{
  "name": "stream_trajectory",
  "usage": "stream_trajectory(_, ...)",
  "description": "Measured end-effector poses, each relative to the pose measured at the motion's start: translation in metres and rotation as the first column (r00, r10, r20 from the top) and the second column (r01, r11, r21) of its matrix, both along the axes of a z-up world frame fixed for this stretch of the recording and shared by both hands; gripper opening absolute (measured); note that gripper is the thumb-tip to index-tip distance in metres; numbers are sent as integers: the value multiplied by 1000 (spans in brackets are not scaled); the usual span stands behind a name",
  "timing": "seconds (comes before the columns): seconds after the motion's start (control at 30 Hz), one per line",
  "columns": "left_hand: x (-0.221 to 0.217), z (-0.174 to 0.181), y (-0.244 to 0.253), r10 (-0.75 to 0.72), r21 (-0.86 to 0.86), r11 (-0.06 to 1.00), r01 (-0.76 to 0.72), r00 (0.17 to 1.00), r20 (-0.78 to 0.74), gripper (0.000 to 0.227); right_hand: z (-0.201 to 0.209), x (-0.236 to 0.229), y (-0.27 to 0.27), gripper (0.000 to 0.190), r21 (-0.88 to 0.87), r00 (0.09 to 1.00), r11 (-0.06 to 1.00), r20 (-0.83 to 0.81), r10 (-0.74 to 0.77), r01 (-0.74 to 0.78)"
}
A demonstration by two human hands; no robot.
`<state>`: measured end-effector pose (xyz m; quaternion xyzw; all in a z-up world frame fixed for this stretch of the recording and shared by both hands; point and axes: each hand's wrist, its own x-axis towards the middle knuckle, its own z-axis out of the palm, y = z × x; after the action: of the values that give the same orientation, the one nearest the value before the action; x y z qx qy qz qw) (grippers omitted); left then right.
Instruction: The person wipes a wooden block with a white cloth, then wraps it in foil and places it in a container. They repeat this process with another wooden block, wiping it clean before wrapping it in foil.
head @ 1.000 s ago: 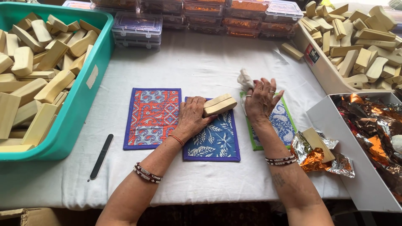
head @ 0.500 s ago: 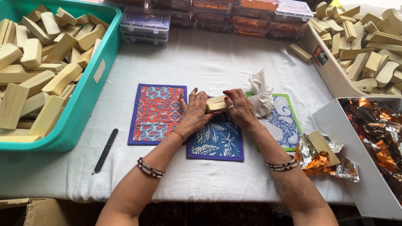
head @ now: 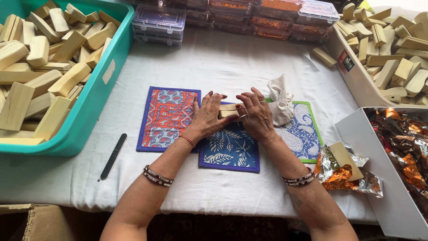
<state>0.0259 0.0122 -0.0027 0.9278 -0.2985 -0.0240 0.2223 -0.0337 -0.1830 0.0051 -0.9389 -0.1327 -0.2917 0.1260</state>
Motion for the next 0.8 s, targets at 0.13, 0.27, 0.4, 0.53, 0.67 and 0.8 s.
stream_trajectory(0.13,-8,12,3,62,-495,869,-6,993,96,66,14,-10,18,31,-142,987,986,114,109,-92)
stream_trajectory(0.27,-23,27,4,105,-530,825,198,867,487,44,28,-23,43,34,-351,927,887,115,358,-299)
stream_trajectory(0.4,-24,27,4,-2,-494,832,254,891,455,37,14,-17,39,34,-356,885,831,20,465,-428)
stream_trajectory(0.53,-23,26,1,-66,-531,797,287,916,396,35,-4,-11,35,26,-385,880,807,-30,473,-447)
stream_trajectory(0.67,-28,31,3,-121,-530,780,333,911,394,27,-3,-13,36,31,-320,880,829,-32,473,-458)
stream_trajectory(0.8,-39,42,2,-128,-519,769,374,885,448,22,0,-16,35,41,-314,908,864,19,419,-393)
